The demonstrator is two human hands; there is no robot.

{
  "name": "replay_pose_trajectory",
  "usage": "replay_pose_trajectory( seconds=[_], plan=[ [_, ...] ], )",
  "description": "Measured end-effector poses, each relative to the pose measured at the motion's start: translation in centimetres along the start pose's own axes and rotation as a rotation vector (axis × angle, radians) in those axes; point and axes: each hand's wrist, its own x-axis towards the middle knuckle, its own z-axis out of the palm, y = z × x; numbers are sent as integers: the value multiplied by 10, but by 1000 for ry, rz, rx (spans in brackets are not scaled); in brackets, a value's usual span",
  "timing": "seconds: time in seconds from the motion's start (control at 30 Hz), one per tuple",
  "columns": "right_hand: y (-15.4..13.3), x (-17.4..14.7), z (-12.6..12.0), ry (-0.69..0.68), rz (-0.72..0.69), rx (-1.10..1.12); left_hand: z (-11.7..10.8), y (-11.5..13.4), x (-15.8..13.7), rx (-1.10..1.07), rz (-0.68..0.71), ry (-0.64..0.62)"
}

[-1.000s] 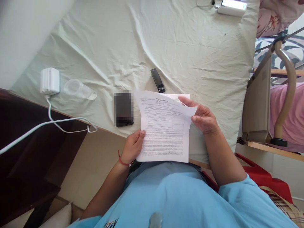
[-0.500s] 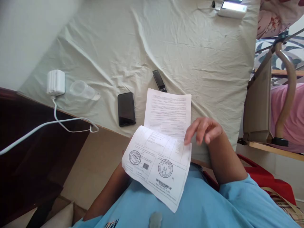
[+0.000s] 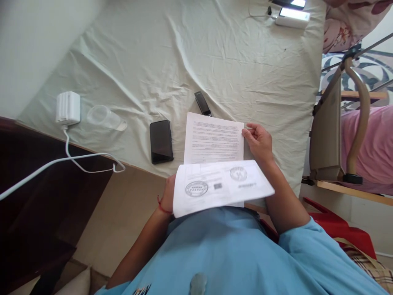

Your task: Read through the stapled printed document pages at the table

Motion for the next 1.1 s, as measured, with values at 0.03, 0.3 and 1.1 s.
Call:
replay_pose_trajectory(
  seconds=[0.03,0.3,1.1],
  plan=[
    [1,0,0,-25,-13,-23,-1,2,0,-3,6,-12],
    [9,1,0,52,-109,-65,-1,8,-7,16,-1,-25],
    [-7,-7,6,44,-39,200,2,8,-7,45,-2,28]
  ],
)
